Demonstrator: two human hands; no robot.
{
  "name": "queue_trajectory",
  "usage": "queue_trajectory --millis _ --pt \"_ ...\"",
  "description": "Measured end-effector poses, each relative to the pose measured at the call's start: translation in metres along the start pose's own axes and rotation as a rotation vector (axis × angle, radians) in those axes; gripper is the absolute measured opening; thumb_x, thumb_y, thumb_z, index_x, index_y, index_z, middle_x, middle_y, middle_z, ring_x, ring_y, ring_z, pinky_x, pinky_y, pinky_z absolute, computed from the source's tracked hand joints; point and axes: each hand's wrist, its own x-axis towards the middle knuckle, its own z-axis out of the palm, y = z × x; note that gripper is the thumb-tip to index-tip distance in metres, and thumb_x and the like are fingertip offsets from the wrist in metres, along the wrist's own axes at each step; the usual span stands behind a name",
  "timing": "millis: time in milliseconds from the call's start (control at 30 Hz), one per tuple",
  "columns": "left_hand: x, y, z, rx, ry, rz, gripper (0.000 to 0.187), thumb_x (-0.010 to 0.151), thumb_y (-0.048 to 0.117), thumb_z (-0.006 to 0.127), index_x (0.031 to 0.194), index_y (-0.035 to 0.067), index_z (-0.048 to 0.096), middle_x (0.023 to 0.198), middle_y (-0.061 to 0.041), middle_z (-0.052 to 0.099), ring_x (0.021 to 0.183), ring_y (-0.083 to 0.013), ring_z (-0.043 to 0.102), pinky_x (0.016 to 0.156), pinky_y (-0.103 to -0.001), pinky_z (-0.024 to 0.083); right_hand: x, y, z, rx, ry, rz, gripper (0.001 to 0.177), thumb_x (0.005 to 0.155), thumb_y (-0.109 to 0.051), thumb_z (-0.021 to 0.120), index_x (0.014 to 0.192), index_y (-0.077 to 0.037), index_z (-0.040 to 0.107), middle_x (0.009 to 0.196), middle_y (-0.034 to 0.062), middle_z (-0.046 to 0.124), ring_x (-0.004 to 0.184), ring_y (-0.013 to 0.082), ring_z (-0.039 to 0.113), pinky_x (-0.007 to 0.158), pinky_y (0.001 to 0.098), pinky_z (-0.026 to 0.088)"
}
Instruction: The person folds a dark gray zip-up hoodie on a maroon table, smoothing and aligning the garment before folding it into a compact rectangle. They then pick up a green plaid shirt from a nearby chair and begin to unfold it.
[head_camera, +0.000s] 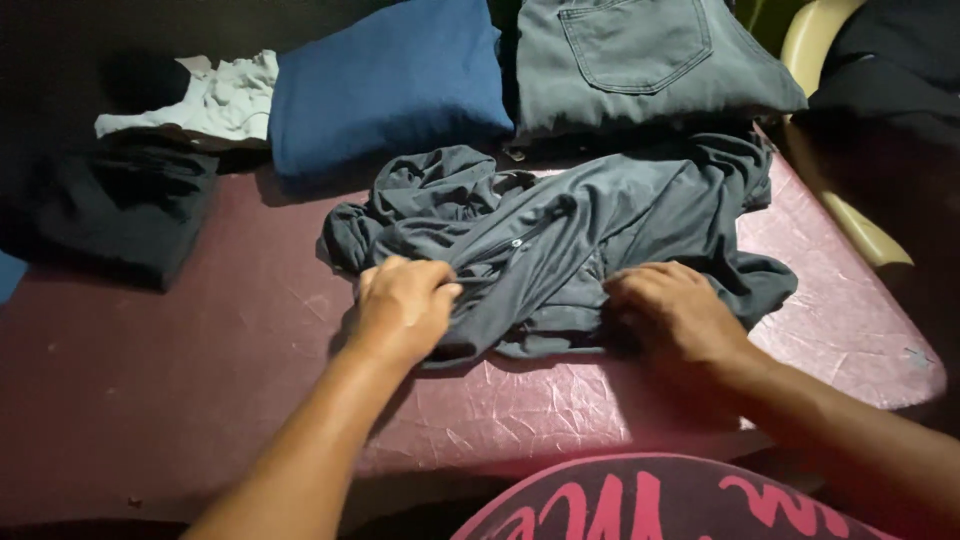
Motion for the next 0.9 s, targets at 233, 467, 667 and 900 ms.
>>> queue_trajectory --millis 233,467,667,900 --pt "-0.001 -0.048 -0.051 0.001 -0.094 -0.356 0.03 0.095 0.041 0.065 0.099 0.013 0.076 0.097 -0.017 0.073 0.094 -0.0418 0.068 0.083 -0.053 0.053 0.003 0.022 -0.039 0.244 -0.334 0.7 0.018 0.099 -0.029 0.059 0.102 -0.013 0.068 0.093 0.0121 0.076 0.089 0.0292 0.07 0.08 0.0418 0.056" --pt "-0.001 -0.046 -0.054 0.073 -0.192 -0.34 0.029 0.077 0.034 0.075 0.101 0.018 0.076 0.101 -0.009 0.077 0.1 -0.0337 0.072 0.089 -0.047 0.055 0.065 -0.037 -0.078 -0.131 -0.866 0.354 0.031 0.091 -0.041 0.055 0.106 -0.023 0.075 0.107 0.0062 0.077 0.096 0.0298 0.074 0.086 0.0418 0.057" --pt "0.002 0.014 -0.029 -0.142 -0.116 -0.298 0.018 0.087 0.027 0.071 0.097 0.014 0.079 0.106 -0.011 0.076 0.101 -0.0326 0.072 0.09 -0.044 0.055 0.096 -0.063 -0.032 0.148 -0.34 0.282 0.024 0.088 -0.03 0.068 0.104 -0.013 0.074 0.107 0.0107 0.073 0.1 0.0296 0.072 0.085 0.0404 0.057" --pt "-0.012 -0.034 0.031 -0.033 0.136 -0.096 0.041 0.082 0.016 0.075 0.122 0.007 0.07 0.142 -0.018 0.062 0.118 -0.0341 0.063 0.098 -0.049 0.043 0.082 -0.054 0.033 0.386 -0.057 -0.037 0.028 0.077 -0.015 0.08 0.103 -0.005 0.075 0.115 0.0175 0.07 0.106 0.0342 0.067 0.091 0.0381 0.054"
